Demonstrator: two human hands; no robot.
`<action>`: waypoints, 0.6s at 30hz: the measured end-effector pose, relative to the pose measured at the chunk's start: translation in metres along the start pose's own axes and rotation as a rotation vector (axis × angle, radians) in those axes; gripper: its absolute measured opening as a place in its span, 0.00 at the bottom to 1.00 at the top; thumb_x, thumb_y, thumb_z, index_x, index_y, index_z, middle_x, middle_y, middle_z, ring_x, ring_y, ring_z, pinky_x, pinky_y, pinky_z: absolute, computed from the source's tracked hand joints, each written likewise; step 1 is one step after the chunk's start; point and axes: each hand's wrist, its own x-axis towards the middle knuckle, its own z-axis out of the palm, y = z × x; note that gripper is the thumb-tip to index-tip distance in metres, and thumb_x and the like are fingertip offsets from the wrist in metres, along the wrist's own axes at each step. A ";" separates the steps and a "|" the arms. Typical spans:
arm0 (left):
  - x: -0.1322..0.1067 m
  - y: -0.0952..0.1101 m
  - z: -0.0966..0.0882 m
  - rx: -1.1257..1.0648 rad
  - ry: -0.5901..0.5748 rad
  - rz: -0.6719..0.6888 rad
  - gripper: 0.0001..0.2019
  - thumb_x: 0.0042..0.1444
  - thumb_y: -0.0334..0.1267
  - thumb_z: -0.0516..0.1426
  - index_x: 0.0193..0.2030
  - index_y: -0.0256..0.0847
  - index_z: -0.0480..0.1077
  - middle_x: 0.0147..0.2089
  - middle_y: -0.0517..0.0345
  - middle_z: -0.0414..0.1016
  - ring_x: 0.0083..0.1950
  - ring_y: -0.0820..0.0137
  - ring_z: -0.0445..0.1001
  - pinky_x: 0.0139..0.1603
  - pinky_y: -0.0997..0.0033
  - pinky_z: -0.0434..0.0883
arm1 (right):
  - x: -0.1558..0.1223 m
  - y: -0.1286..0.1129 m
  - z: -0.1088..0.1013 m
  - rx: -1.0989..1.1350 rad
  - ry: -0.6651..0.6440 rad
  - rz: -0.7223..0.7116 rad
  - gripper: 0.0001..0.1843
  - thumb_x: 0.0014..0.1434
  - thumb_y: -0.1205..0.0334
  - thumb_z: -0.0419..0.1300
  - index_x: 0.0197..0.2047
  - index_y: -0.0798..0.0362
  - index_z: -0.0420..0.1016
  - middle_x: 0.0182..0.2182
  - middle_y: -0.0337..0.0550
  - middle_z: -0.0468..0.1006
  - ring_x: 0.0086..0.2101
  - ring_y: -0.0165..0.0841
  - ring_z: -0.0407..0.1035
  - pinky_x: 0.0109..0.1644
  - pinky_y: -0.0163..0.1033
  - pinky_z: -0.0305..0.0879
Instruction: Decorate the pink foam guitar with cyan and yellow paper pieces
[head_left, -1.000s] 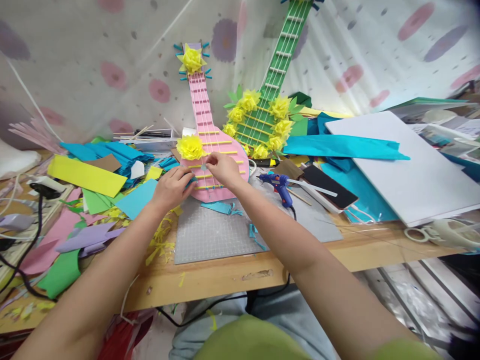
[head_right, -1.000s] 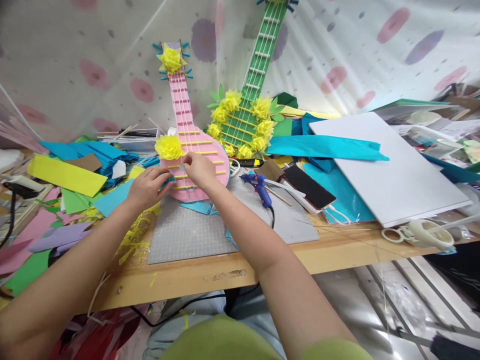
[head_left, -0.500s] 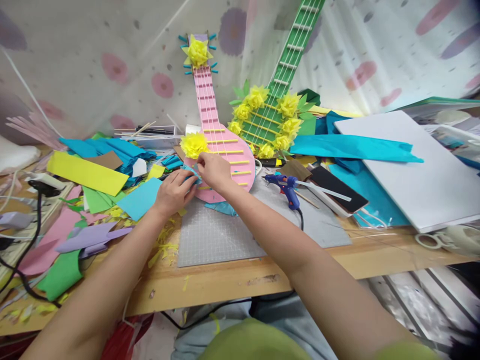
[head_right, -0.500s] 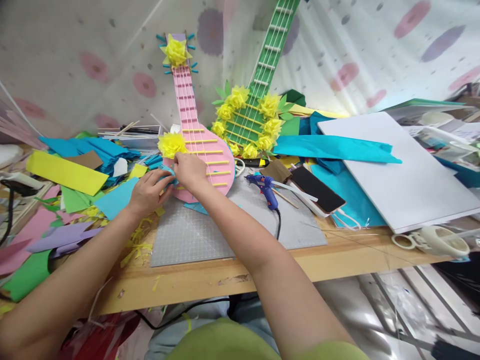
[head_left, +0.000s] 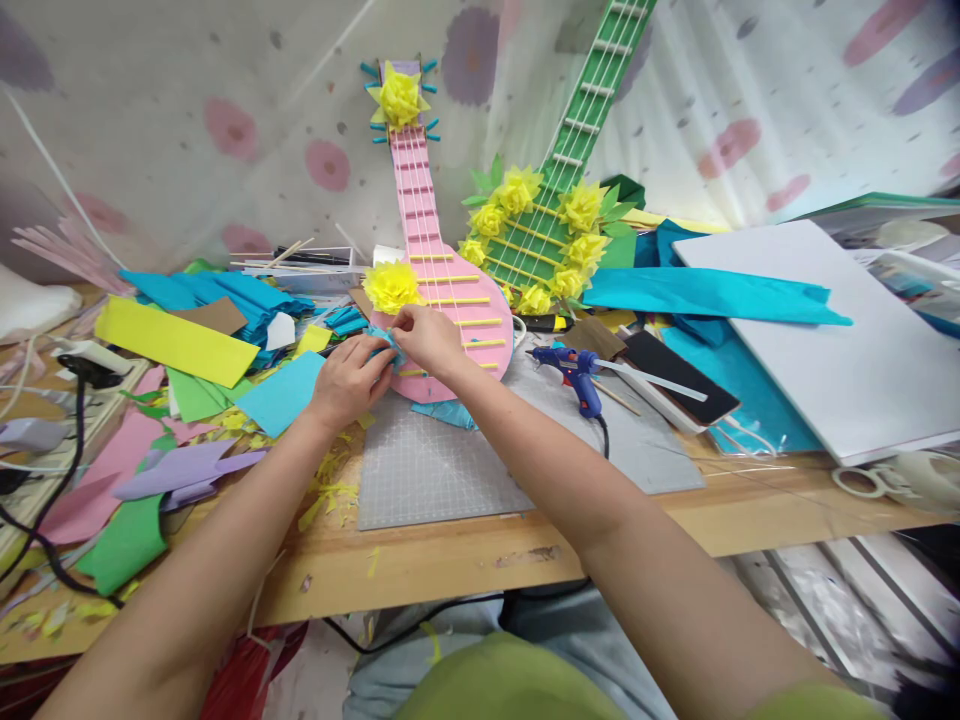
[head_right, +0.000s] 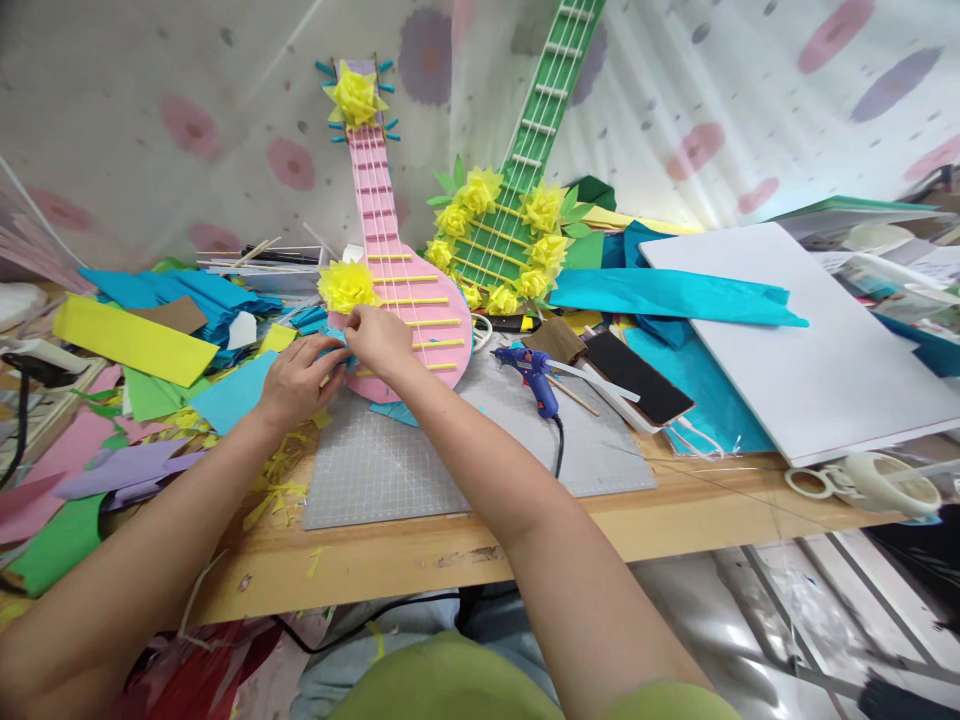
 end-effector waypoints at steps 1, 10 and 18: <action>0.000 0.000 0.000 -0.003 -0.008 -0.005 0.13 0.58 0.35 0.49 0.44 0.41 0.72 0.46 0.48 0.73 0.49 0.62 0.71 0.52 0.57 0.68 | 0.000 0.000 -0.001 0.017 -0.003 0.000 0.08 0.54 0.63 0.54 0.35 0.50 0.74 0.36 0.38 0.79 0.37 0.32 0.70 0.39 0.36 0.62; 0.001 0.000 -0.002 -0.059 -0.042 -0.056 0.13 0.58 0.36 0.49 0.43 0.42 0.72 0.46 0.48 0.73 0.50 0.61 0.70 0.53 0.56 0.67 | 0.001 0.004 -0.005 0.074 -0.049 0.009 0.19 0.62 0.50 0.46 0.34 0.51 0.73 0.34 0.41 0.78 0.36 0.33 0.71 0.37 0.35 0.60; 0.000 -0.001 -0.001 -0.015 -0.041 -0.030 0.13 0.58 0.35 0.48 0.44 0.42 0.72 0.47 0.48 0.73 0.50 0.62 0.70 0.53 0.56 0.67 | 0.001 0.001 -0.006 0.071 -0.070 0.015 0.19 0.64 0.55 0.41 0.36 0.51 0.71 0.37 0.42 0.78 0.36 0.33 0.70 0.36 0.35 0.60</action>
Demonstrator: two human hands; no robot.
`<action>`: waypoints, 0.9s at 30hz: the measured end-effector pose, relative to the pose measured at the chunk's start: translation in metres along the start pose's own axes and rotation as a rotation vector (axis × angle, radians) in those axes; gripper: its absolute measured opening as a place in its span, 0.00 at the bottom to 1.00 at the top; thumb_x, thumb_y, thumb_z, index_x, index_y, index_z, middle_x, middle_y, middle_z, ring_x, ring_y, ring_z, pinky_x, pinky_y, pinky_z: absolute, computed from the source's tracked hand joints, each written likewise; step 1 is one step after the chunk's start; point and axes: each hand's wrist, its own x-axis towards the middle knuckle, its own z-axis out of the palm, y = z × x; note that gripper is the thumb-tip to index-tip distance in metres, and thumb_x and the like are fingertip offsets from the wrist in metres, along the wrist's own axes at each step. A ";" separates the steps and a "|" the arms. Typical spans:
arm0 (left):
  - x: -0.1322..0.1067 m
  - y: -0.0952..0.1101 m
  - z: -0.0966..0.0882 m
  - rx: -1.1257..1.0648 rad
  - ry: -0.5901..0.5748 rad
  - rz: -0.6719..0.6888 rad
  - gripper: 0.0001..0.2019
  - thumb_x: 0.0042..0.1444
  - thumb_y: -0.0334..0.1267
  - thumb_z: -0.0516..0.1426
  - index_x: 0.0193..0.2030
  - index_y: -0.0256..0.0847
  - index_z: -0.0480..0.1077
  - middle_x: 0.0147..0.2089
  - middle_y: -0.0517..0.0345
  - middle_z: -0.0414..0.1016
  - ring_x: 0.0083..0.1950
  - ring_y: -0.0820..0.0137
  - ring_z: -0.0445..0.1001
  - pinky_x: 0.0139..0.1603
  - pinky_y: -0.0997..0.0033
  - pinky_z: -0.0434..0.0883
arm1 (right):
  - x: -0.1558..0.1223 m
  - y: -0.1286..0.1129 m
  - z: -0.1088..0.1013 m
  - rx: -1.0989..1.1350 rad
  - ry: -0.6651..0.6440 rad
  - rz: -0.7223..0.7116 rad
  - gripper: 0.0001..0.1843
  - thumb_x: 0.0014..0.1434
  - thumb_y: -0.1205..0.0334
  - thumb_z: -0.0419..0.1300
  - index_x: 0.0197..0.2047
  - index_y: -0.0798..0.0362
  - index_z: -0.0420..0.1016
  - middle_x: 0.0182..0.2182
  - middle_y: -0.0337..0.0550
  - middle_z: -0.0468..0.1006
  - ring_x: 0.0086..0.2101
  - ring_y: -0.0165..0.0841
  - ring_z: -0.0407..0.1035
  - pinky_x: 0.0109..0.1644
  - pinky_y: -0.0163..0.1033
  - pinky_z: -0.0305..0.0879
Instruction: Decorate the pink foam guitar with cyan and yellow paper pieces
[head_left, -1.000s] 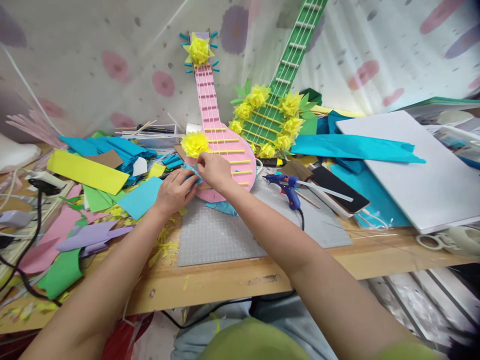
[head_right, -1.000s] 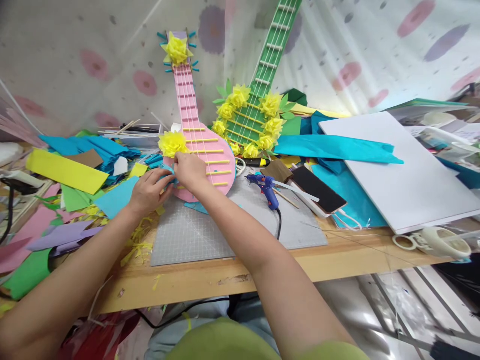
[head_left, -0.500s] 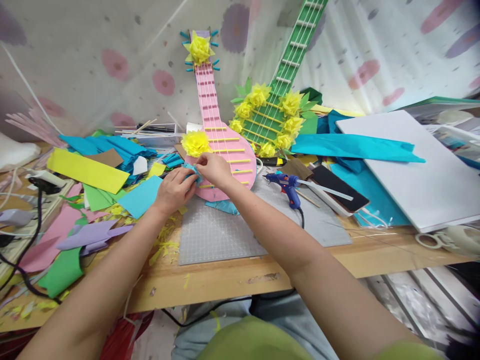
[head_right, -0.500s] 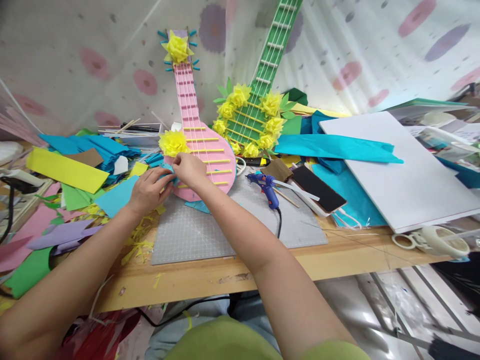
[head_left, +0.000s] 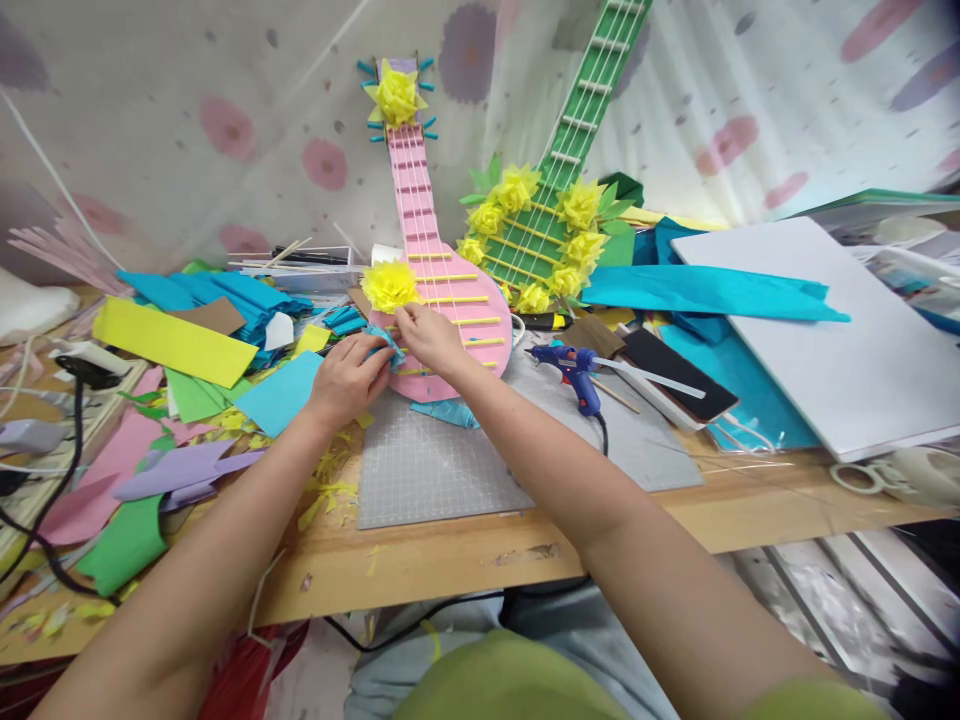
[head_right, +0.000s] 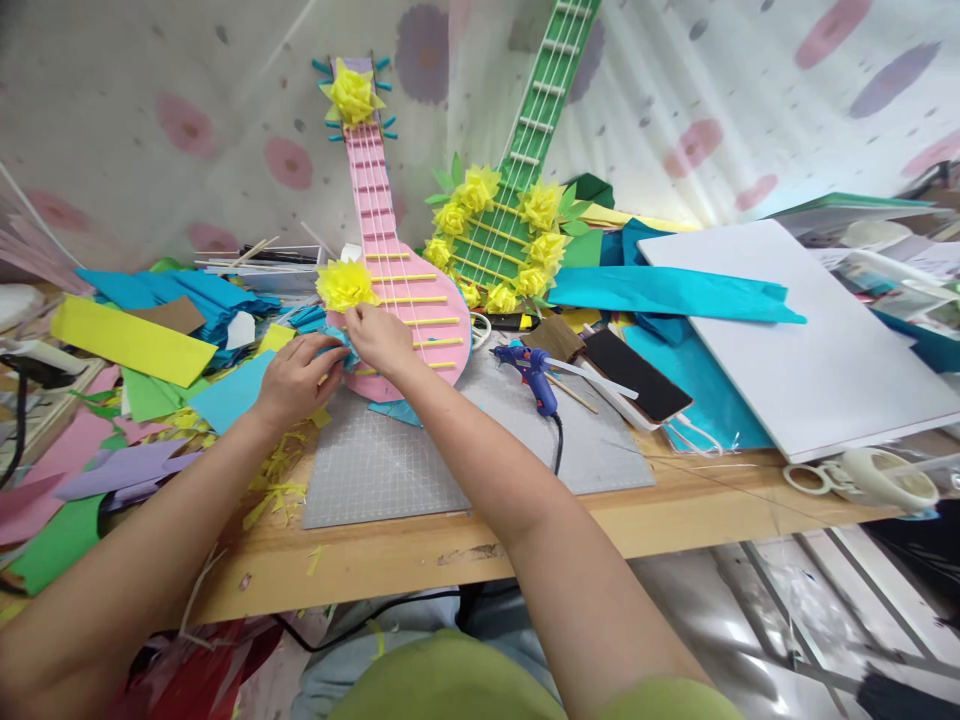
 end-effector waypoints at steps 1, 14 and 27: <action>0.000 0.000 0.000 0.009 0.005 0.004 0.13 0.58 0.35 0.49 0.44 0.42 0.72 0.47 0.49 0.73 0.50 0.62 0.70 0.53 0.56 0.68 | 0.000 0.000 0.000 0.000 0.005 0.001 0.19 0.64 0.55 0.41 0.36 0.51 0.71 0.36 0.42 0.78 0.36 0.33 0.70 0.36 0.35 0.60; 0.001 -0.001 0.000 0.012 0.016 0.025 0.12 0.58 0.34 0.49 0.44 0.41 0.72 0.46 0.48 0.73 0.49 0.62 0.70 0.53 0.57 0.68 | 0.003 -0.005 0.001 0.014 -0.012 -0.035 0.20 0.65 0.56 0.40 0.37 0.53 0.70 0.36 0.42 0.77 0.36 0.32 0.69 0.36 0.34 0.59; -0.002 0.008 -0.008 0.018 0.118 -0.064 0.12 0.57 0.35 0.51 0.45 0.45 0.71 0.46 0.51 0.73 0.50 0.61 0.69 0.53 0.56 0.65 | -0.021 0.023 -0.017 0.131 0.110 -0.069 0.18 0.63 0.57 0.41 0.37 0.51 0.70 0.36 0.39 0.76 0.37 0.30 0.69 0.40 0.33 0.59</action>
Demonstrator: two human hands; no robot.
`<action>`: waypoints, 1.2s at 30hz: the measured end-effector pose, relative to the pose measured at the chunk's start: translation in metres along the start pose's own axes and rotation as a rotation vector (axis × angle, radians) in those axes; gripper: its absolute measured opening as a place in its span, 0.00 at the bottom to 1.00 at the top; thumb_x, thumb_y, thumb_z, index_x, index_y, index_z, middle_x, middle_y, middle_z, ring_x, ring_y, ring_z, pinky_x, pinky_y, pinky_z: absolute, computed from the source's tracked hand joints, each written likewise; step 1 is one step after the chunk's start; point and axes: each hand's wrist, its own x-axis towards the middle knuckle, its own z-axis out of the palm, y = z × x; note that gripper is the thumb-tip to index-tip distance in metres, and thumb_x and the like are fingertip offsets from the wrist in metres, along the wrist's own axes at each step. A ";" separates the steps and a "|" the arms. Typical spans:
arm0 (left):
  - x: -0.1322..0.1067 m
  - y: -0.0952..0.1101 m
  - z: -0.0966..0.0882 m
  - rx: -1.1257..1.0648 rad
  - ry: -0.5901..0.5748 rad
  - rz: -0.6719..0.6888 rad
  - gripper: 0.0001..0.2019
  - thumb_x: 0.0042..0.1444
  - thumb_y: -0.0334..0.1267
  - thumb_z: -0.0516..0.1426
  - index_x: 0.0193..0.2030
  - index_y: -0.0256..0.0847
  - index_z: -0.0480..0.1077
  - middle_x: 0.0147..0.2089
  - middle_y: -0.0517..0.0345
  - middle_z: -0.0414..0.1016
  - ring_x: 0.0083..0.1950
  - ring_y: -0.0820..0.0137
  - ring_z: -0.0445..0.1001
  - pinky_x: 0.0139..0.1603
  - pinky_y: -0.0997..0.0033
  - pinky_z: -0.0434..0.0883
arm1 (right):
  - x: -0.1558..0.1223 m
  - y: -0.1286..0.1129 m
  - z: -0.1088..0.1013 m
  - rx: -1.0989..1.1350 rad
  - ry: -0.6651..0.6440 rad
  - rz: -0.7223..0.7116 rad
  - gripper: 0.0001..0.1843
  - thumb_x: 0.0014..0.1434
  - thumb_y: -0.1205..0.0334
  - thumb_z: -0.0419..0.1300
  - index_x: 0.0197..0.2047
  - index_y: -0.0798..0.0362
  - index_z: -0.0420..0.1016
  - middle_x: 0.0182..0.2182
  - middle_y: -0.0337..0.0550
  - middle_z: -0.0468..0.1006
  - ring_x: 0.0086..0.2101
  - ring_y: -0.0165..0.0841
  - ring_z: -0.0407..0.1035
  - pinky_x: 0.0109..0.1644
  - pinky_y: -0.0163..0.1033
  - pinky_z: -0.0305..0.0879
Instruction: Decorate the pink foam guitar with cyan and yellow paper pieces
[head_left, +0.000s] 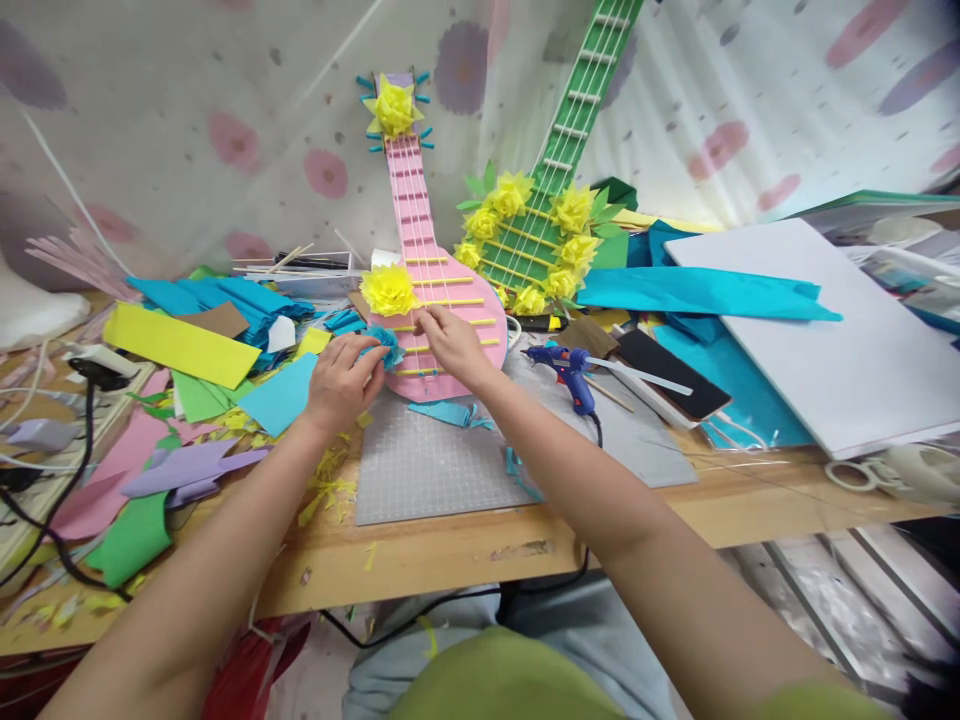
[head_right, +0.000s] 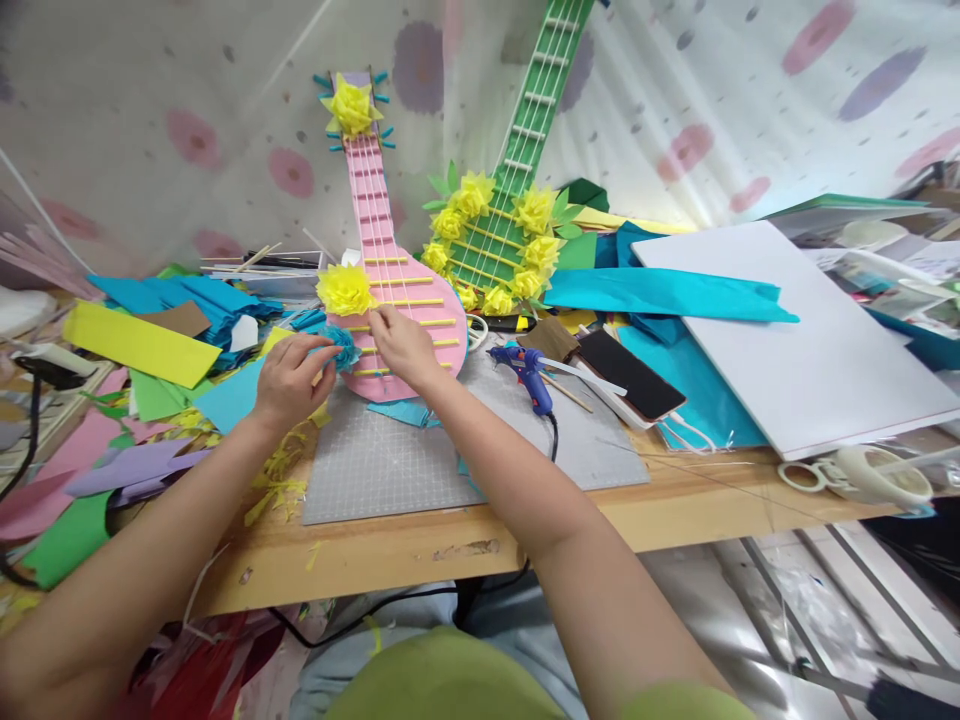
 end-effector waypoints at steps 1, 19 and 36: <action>-0.001 0.003 0.000 0.010 0.033 -0.022 0.11 0.57 0.35 0.51 0.44 0.45 0.71 0.46 0.51 0.73 0.50 0.61 0.70 0.53 0.56 0.65 | -0.006 0.007 -0.005 0.014 0.013 0.004 0.18 0.63 0.57 0.41 0.37 0.51 0.70 0.35 0.38 0.76 0.36 0.30 0.69 0.40 0.33 0.59; -0.024 0.083 0.023 -0.131 -0.225 -0.193 0.09 0.56 0.40 0.54 0.37 0.41 0.74 0.28 0.56 0.72 0.32 0.67 0.71 0.35 0.65 0.61 | -0.093 0.081 -0.020 -0.252 -0.131 -0.156 0.08 0.57 0.61 0.56 0.37 0.51 0.75 0.31 0.39 0.76 0.31 0.29 0.66 0.35 0.34 0.56; -0.022 0.082 0.020 -0.186 -0.281 -0.330 0.08 0.51 0.34 0.53 0.30 0.39 0.75 0.29 0.56 0.73 0.32 0.69 0.69 0.36 0.67 0.62 | -0.096 0.091 -0.052 -0.135 -0.097 -0.048 0.11 0.57 0.56 0.56 0.40 0.50 0.75 0.26 0.39 0.74 0.27 0.29 0.65 0.32 0.35 0.55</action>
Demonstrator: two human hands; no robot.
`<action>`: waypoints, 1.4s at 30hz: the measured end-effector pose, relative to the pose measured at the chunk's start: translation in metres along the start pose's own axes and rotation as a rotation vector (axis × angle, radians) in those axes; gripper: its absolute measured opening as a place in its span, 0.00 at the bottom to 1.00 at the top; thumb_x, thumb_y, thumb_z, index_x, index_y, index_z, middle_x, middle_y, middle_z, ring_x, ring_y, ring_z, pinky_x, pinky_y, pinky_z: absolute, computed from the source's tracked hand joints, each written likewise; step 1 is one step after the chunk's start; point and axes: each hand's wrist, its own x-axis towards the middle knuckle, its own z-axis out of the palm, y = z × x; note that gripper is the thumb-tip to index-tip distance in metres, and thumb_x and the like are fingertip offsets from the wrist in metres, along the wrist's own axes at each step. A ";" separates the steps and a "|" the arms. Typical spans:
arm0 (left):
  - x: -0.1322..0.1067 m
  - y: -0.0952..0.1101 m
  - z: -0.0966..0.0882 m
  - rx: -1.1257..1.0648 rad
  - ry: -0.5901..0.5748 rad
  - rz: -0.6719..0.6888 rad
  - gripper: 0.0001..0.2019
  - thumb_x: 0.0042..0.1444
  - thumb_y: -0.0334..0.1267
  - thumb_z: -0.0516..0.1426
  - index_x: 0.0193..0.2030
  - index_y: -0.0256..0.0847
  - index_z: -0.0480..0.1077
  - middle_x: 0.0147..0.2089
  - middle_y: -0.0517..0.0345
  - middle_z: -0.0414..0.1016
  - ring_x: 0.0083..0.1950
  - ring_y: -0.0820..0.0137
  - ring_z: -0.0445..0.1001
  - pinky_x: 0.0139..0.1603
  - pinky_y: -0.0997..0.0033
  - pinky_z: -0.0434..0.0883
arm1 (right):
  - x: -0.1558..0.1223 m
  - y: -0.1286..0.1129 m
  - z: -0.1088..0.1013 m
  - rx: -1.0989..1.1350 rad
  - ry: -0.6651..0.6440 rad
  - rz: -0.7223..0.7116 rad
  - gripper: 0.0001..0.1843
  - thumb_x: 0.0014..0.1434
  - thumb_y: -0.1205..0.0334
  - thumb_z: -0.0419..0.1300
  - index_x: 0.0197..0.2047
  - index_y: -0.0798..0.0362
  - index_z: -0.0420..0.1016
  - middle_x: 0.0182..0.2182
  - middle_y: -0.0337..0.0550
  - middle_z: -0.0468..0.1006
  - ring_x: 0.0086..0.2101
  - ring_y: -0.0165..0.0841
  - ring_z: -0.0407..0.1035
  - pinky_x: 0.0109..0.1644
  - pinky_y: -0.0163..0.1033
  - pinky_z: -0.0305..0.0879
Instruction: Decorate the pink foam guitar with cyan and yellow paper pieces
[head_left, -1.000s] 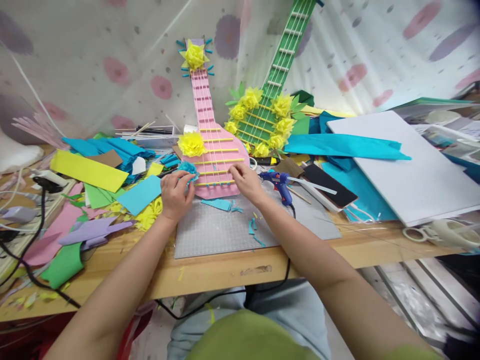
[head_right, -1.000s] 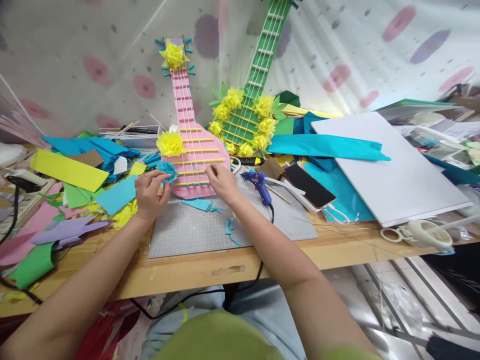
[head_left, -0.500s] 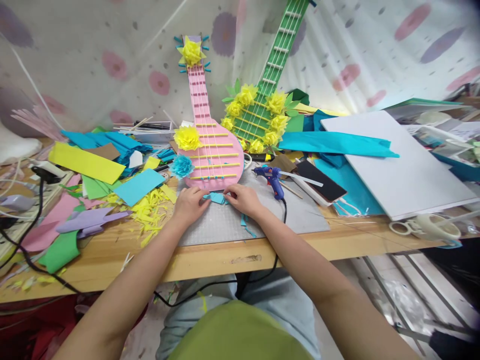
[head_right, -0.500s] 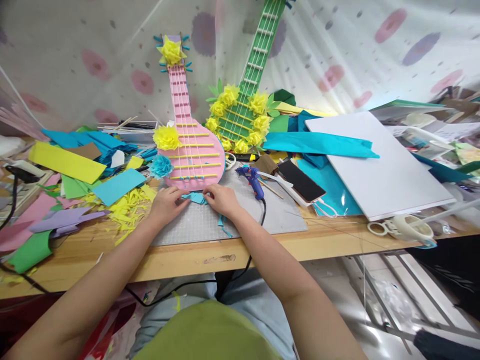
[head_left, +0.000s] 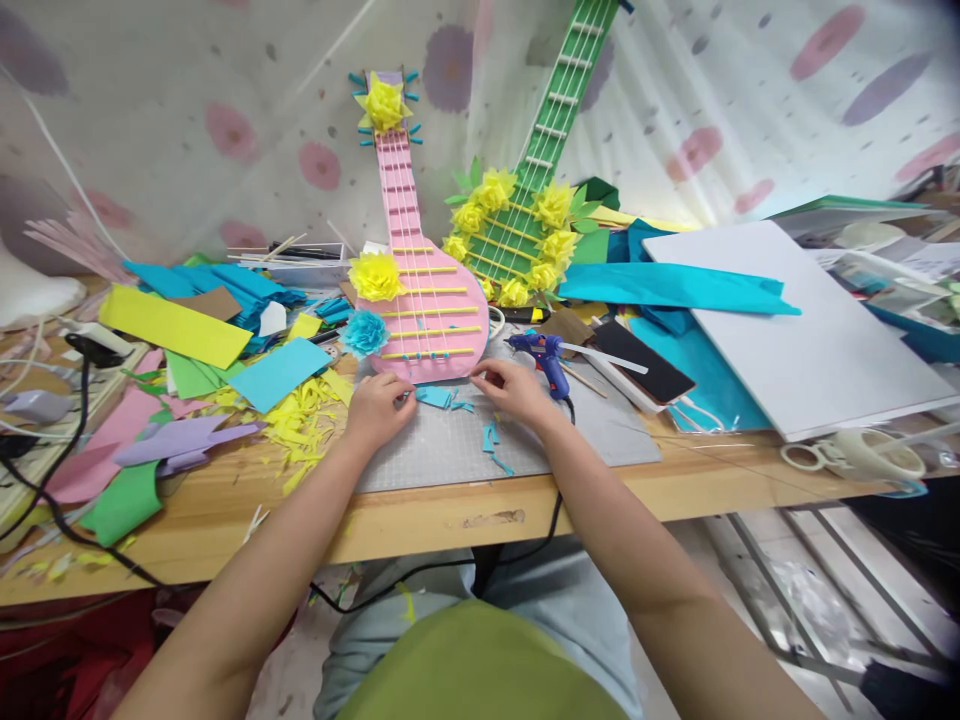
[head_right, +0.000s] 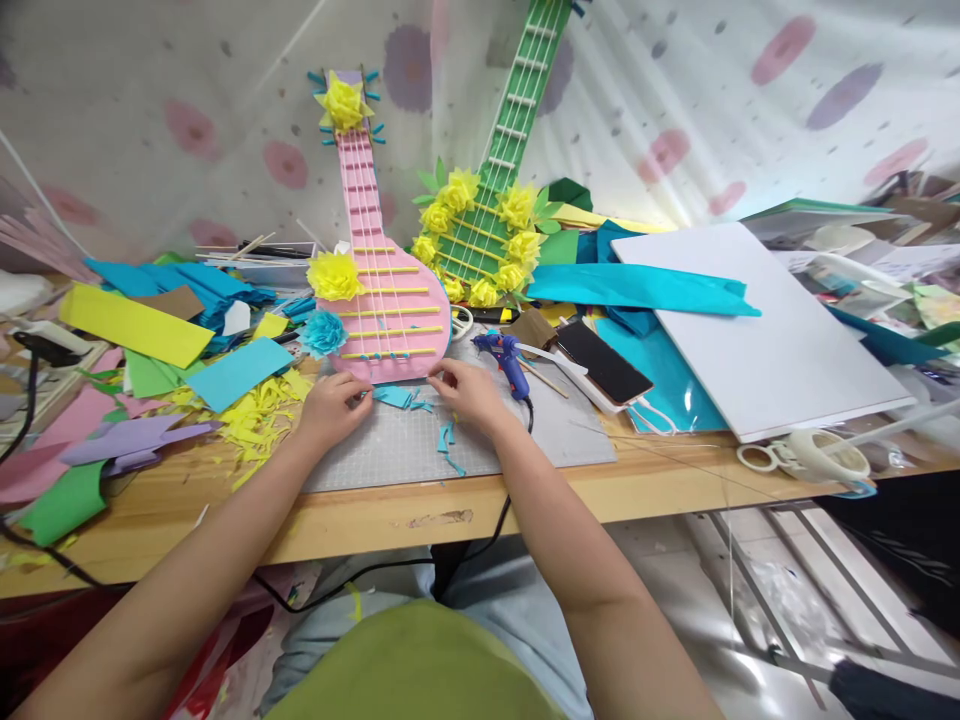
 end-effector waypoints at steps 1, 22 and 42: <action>0.000 0.000 -0.001 -0.040 0.013 -0.048 0.07 0.50 0.34 0.54 0.29 0.39 0.74 0.29 0.56 0.72 0.31 0.70 0.69 0.35 0.69 0.62 | -0.001 0.002 -0.006 0.024 -0.027 -0.001 0.12 0.56 0.54 0.56 0.41 0.50 0.74 0.26 0.39 0.73 0.27 0.29 0.64 0.31 0.35 0.55; 0.004 -0.002 0.005 -0.729 0.222 -0.390 0.10 0.48 0.44 0.56 0.25 0.39 0.65 0.24 0.63 0.63 0.25 0.76 0.62 0.28 0.75 0.61 | 0.003 0.047 -0.062 -0.179 0.044 0.482 0.22 0.49 0.42 0.60 0.37 0.51 0.77 0.27 0.45 0.76 0.32 0.39 0.70 0.34 0.39 0.60; 0.007 0.007 0.004 -1.024 0.083 -0.698 0.23 0.34 0.55 0.64 0.28 0.35 0.73 0.27 0.55 0.75 0.22 0.74 0.71 0.19 0.76 0.68 | -0.004 -0.001 -0.005 0.493 0.071 0.265 0.24 0.44 0.41 0.61 0.32 0.55 0.75 0.23 0.40 0.73 0.24 0.29 0.65 0.30 0.36 0.62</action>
